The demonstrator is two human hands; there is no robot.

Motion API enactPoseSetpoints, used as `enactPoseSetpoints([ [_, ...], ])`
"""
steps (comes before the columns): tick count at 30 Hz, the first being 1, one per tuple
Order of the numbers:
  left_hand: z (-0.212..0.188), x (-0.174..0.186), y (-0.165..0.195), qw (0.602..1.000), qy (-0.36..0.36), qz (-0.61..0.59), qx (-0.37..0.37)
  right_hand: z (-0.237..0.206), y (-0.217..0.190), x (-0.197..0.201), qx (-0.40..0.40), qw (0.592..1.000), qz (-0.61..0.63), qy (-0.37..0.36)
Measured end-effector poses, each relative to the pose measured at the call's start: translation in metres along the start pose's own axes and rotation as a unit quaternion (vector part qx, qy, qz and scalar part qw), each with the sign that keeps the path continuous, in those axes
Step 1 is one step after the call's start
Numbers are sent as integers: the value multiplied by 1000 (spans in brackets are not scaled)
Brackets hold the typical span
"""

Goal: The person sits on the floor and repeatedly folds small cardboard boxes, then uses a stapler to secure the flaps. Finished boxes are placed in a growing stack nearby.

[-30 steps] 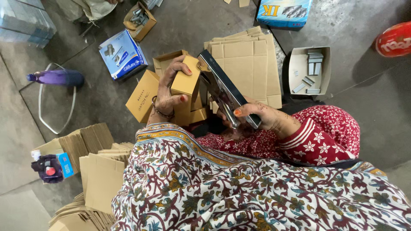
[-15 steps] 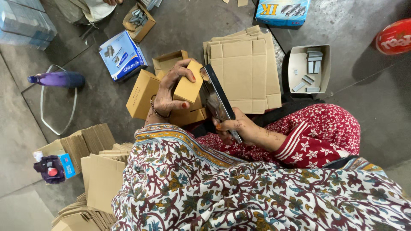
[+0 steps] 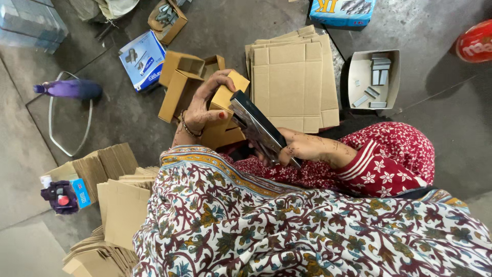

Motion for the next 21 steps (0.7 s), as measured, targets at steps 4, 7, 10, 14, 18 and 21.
enactPoseSetpoints([
  [4, 0, 0, 5, 1000, -13, -19, -9, 2, 16, 2, -17, 993, -39, 112],
  [7, -1, -2, 0, 998, -22, -53, 5, 1, 24, 0, -64, 982, -61, 168],
  [10, 0, 1, -9, 998, -23, -57, 4, 4, 17, -3, -49, 984, -79, 154],
  [14, -2, 21, -14, 996, 80, -15, -36, -2, -22, 23, 14, 984, -142, 109],
  [18, -15, 43, -8, 961, 222, -144, -75, -17, -68, 70, 86, 779, -523, 335],
  [21, -14, 39, 4, 945, 218, -217, -107, -26, -63, 106, -150, 632, -621, 439],
])
Point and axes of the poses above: each hand's wrist, its own z-axis towards the middle knuckle, its own x-axis out of the back of the hand, y = z × x, the point moved 6 cm from there along z, towards the middle knuckle, and after that the axes turned 13 degrees about z, right-handed, at the moved point
